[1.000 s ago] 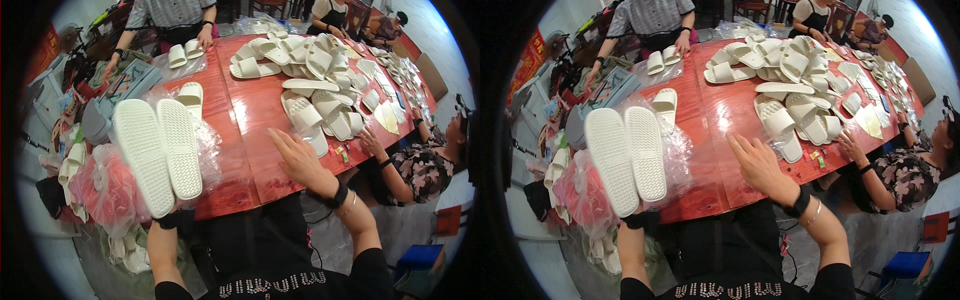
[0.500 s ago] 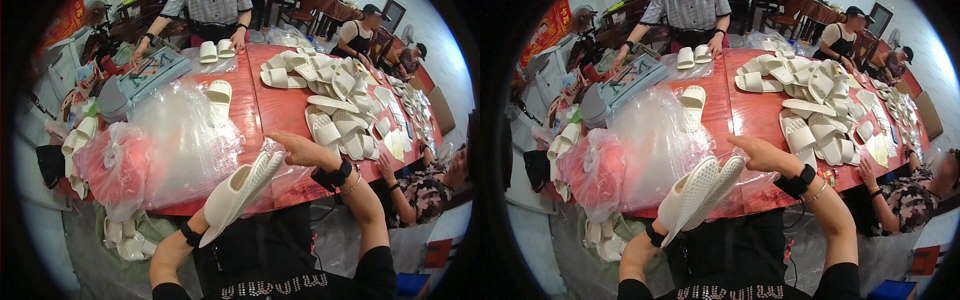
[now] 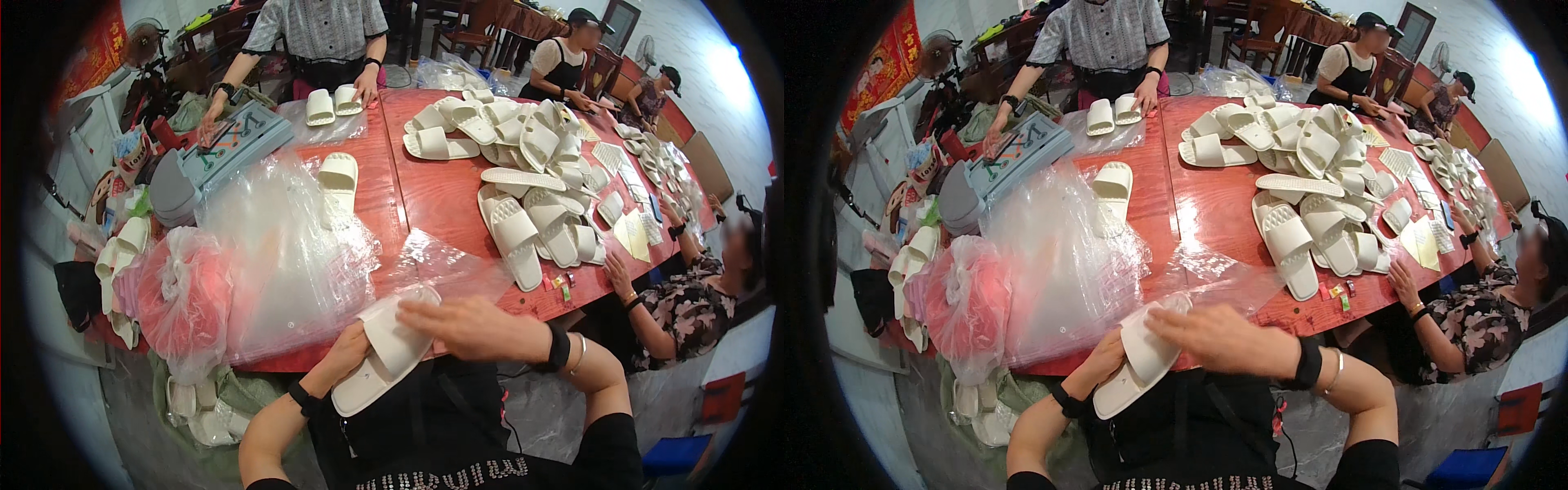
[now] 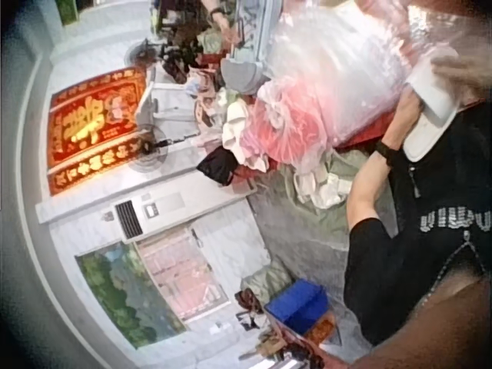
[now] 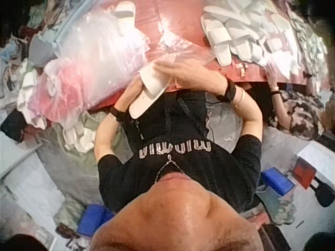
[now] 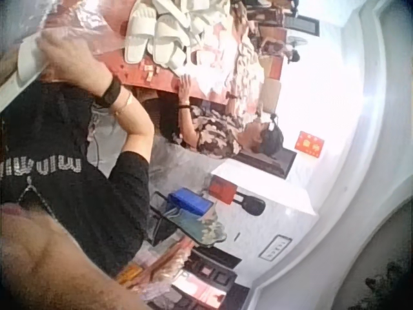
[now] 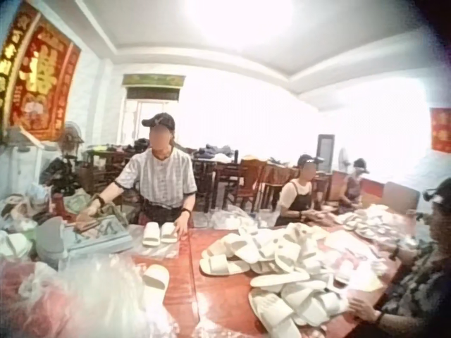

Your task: The person is seen putting pairs of slippers into plastic bags and placing them in a larger sack.

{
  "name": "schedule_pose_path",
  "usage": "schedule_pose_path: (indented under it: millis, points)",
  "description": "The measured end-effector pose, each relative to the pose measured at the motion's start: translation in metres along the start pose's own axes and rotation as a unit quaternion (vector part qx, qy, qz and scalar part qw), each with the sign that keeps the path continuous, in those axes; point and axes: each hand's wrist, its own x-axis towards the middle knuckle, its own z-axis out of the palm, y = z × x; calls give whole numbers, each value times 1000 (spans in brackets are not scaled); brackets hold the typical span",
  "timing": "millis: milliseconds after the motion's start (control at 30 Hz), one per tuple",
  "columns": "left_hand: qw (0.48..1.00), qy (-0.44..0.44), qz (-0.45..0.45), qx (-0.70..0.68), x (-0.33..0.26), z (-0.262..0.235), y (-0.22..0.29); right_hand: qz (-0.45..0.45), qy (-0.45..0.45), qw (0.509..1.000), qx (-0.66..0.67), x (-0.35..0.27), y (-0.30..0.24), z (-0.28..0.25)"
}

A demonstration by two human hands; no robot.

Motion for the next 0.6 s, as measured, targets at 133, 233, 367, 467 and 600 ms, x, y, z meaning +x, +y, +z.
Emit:
schedule_pose_path:
  millis: [133,233,367,467,600]
  points:
    - [984,92,110,108,9,-8,-24,-69,-38,993,-90,-2,-32,23]
    - [946,143,193,219,14,-5,-31,-137,-9,987,-88,8,-36,38]
    - [890,207,280,295,32,21,-26,-265,40,963,16,9,-29,70]
    - [894,238,282,253,52,45,-29,-348,83,928,108,-2,-41,95]
    - [779,354,200,478,86,48,-35,-309,150,937,66,-24,-44,105]
